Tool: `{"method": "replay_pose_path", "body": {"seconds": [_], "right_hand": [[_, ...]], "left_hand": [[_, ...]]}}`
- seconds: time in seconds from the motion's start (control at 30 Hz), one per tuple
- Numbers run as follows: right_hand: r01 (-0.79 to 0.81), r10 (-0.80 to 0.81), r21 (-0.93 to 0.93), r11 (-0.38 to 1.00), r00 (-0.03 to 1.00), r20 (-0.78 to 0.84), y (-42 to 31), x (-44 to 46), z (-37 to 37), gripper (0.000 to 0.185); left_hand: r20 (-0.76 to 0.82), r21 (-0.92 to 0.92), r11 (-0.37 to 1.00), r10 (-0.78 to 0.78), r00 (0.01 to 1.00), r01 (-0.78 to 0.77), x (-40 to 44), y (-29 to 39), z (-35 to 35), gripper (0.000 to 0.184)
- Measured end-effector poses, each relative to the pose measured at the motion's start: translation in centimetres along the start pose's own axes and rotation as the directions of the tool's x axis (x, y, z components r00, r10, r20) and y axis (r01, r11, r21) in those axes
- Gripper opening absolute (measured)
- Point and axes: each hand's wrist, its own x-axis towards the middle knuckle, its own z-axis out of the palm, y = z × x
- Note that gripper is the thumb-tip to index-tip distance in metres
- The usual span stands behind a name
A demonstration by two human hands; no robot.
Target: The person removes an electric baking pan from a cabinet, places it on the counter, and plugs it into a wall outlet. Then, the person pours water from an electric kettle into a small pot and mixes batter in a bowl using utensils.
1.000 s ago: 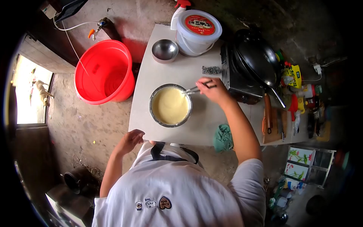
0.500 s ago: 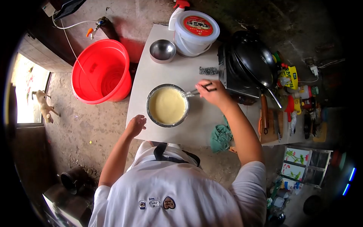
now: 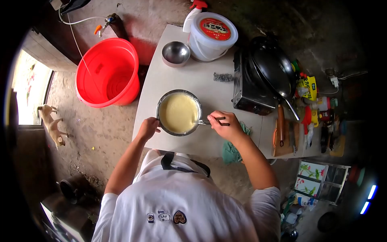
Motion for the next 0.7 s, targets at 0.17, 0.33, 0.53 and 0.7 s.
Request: {"method": "replay_pose_path", "body": {"seconds": [0.17, 0.33, 0.53, 0.7], "right_hand": [[0.247, -0.26, -0.111, 0.963, 0.957, -0.13, 0.6, 1.8, -0.8, 0.008], [0.003, -0.005, -0.048, 0.999, 0.998, -0.056, -0.6, -2.3, 0.8, 0.008], [0.149, -0.171, -0.15, 0.977, 0.975, -0.141, -0.3, 0.4, 0.9, 0.009], [-0.107, 0.114, 0.088, 0.99, 0.99, -0.085, -1.9, -3.9, 2.8, 0.009]], "left_hand": [[0.009, -0.062, 0.997, -0.043, 0.999, 0.044, 0.3, 0.7, 0.0, 0.022], [0.114, -0.228, 0.946, -0.209, 0.971, 0.23, 0.1, 1.4, -0.2, 0.022], [0.108, -0.189, 0.957, -0.202, 0.973, 0.22, 0.4, 0.6, -0.1, 0.022], [0.117, -0.283, 0.924, -0.234, 0.965, 0.258, 0.5, 0.4, 0.2, 0.022]]}}
